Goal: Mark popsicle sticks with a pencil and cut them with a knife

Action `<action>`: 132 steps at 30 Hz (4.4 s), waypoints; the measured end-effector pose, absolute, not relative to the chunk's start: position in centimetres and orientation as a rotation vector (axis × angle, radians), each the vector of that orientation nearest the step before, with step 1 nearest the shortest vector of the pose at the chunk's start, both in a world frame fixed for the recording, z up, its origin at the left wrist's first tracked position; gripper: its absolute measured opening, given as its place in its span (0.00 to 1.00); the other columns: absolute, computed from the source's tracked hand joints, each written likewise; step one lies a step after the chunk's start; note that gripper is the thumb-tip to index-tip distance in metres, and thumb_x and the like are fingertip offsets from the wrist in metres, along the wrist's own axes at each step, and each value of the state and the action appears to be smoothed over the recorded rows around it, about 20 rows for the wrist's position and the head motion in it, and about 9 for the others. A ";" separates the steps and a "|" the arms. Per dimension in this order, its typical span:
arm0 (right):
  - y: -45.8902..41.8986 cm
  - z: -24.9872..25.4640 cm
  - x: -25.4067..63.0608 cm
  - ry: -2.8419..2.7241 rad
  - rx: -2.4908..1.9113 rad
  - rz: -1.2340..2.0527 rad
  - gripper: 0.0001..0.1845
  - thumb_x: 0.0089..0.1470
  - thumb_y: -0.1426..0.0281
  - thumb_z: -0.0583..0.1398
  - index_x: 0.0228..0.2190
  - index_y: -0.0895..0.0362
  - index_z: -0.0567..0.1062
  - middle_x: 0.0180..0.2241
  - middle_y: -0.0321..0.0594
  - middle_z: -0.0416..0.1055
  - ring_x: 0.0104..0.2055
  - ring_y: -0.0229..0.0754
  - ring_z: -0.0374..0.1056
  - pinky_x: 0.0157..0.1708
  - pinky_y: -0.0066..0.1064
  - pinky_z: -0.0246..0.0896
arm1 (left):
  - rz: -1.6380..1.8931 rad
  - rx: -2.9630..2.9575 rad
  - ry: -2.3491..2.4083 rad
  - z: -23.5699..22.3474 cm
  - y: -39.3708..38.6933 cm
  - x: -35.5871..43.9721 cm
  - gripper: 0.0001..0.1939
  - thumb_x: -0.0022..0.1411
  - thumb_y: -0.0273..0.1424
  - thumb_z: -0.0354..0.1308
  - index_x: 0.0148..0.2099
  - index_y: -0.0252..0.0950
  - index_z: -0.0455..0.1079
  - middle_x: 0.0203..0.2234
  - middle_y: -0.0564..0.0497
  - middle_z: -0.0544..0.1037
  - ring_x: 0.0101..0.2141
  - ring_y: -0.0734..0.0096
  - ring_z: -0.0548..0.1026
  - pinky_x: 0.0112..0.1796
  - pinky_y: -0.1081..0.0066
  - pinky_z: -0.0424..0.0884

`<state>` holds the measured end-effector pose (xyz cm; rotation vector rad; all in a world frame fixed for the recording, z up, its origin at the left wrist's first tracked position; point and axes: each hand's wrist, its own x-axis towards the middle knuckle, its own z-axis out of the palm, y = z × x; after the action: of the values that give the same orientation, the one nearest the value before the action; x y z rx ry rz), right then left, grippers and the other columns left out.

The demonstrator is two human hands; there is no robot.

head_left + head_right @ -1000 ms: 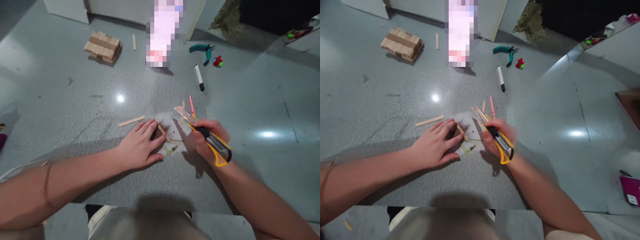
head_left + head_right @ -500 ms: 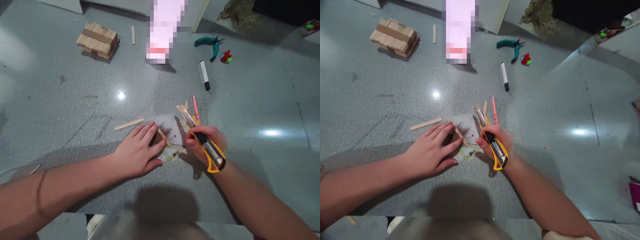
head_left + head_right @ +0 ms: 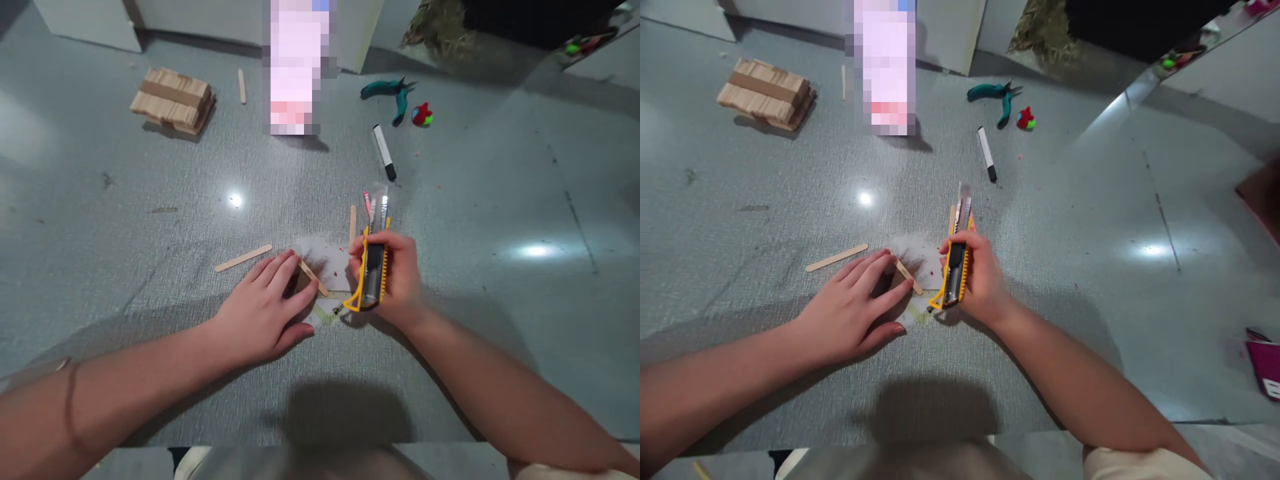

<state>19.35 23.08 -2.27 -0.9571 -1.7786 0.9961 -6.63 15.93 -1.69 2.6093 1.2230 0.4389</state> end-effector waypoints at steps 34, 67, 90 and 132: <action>23.3 -1.5 19.1 -1.598 -0.920 1.487 0.03 0.68 0.68 0.55 0.42 0.48 0.64 0.37 0.29 0.68 0.21 0.29 0.62 0.22 0.26 0.62 | 0.430 2.654 1.209 -1.6 16.1 -6.6 0.31 0.74 0.47 0.61 0.71 0.36 0.67 0.68 0.24 0.69 0.69 0.28 0.70 0.61 0.32 0.75; 22.9 -0.7 19.7 -2.057 -0.695 1.161 0.12 0.74 0.73 0.53 0.51 0.45 0.71 0.37 0.32 0.72 0.26 0.34 0.66 0.27 0.28 0.64 | 0.912 2.091 1.232 -1.1 16.6 -7.1 0.22 0.76 0.48 0.60 0.61 0.39 0.76 0.64 0.33 0.73 0.66 0.40 0.73 0.64 0.38 0.73; 22.3 1.0 18.8 -2.467 -0.457 0.914 0.18 0.72 0.77 0.54 0.58 0.48 0.69 0.37 0.35 0.79 0.31 0.38 0.75 0.32 0.29 0.70 | 1.322 1.253 1.074 -0.6 18.2 -6.5 0.09 0.61 0.40 0.78 0.37 0.43 0.86 0.32 0.51 0.89 0.32 0.67 0.88 0.36 0.70 0.87; 25.3 0.7 21.3 -1.913 -1.310 0.738 0.10 0.64 0.64 0.61 0.46 0.48 0.79 0.40 0.41 0.69 0.32 0.44 0.70 0.35 0.43 0.72 | 1.317 2.375 1.584 -2.2 21.4 -11.6 0.20 0.79 0.29 0.53 0.66 0.47 0.75 0.60 0.47 0.84 0.50 0.65 0.87 0.58 0.60 0.83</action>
<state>21.32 25.28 0.71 -1.3098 -1.9126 0.7377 -11.58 21.42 -2.24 2.3755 1.5842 1.3167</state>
